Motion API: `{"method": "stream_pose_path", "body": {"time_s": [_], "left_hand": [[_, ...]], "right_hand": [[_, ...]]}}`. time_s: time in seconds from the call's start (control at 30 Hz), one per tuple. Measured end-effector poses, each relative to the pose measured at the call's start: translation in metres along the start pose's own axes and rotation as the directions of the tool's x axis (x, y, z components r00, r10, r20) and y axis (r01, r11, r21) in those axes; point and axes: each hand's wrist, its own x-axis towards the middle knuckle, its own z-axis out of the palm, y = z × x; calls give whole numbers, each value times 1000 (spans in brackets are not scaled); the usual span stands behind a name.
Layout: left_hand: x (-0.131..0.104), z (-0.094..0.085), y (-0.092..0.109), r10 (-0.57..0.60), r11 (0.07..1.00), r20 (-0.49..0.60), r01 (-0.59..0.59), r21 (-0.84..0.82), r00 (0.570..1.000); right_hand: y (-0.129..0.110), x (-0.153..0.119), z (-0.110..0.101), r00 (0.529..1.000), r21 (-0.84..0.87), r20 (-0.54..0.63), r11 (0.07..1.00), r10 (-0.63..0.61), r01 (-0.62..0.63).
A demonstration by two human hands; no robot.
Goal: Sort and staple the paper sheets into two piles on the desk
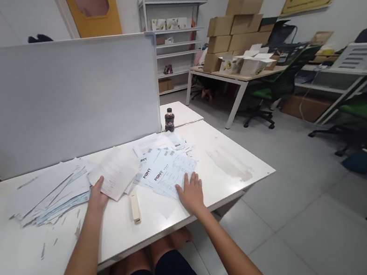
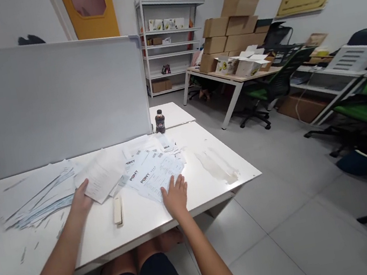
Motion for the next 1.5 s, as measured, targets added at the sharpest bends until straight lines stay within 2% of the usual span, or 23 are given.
{"method": "stream_pose_path", "body": {"time_s": [0.1,0.23,0.37,0.4,0.43,0.5,0.57,0.6,0.7,0.8,0.87,0.97,1.0,1.07,1.13,1.17,1.23,1.37,1.43,1.5], "left_hand": [[5,1,-8,-5,1000,-13,5,-23,1000],[9,-3,-7,-24,996,-17,25,86,1000],[8,-1,-12,49,985,34,-54,162,998],[7,0,-14,82,977,46,-90,192,996],[8,2,-15,115,965,54,-124,230,992],[11,6,-15,155,933,53,-163,321,987],[17,10,-11,159,889,66,-172,424,985],[22,13,-7,143,860,97,-172,479,985],[35,21,5,73,740,207,-193,645,976],[43,22,11,86,676,259,-247,694,962],[45,18,9,87,696,260,-245,675,962],[45,9,1,103,685,237,-242,687,966],[45,8,-3,144,646,224,-263,717,964],[46,8,-10,259,512,207,-316,799,943],[48,10,-17,350,392,243,-377,839,905],[48,12,-20,367,369,274,-410,834,889],[49,13,-24,362,390,313,-448,805,878],[49,10,-25,323,494,314,-442,749,893],[50,7,-24,321,528,305,-437,728,897],[50,4,-23,315,565,308,-438,700,898]], "right_hand": [[-30,17,8,999,69,-8,996,-50,50],[-66,44,18,987,174,26,973,-157,150],[-87,65,21,935,282,42,902,-352,327],[-89,67,21,931,288,25,894,-365,343],[-89,69,20,942,288,-7,901,-336,324],[-86,72,18,978,288,-94,936,-185,204],[-83,74,14,987,305,-157,948,-46,92],[-83,75,11,986,313,-164,947,-17,69],[-91,81,3,993,320,-120,947,-1,39],[-106,91,-2,1000,382,14,924,12,-17],[-114,99,-4,993,528,119,848,-12,-53],[-118,111,-4,978,783,197,612,-72,-112],[-117,114,-5,975,832,203,542,-95,-120],[-113,116,-6,961,892,222,432,-163,-132],[-107,114,-7,937,929,256,330,-240,-169],[-104,112,-8,922,939,276,281,-271,-198],[-99,108,-10,902,942,305,235,-306,-239],[-94,106,-12,869,925,369,224,-329,-308],[-96,106,-12,840,930,368,157,-398,-334],[-101,104,-11,821,933,337,46,-461,-357]]}}
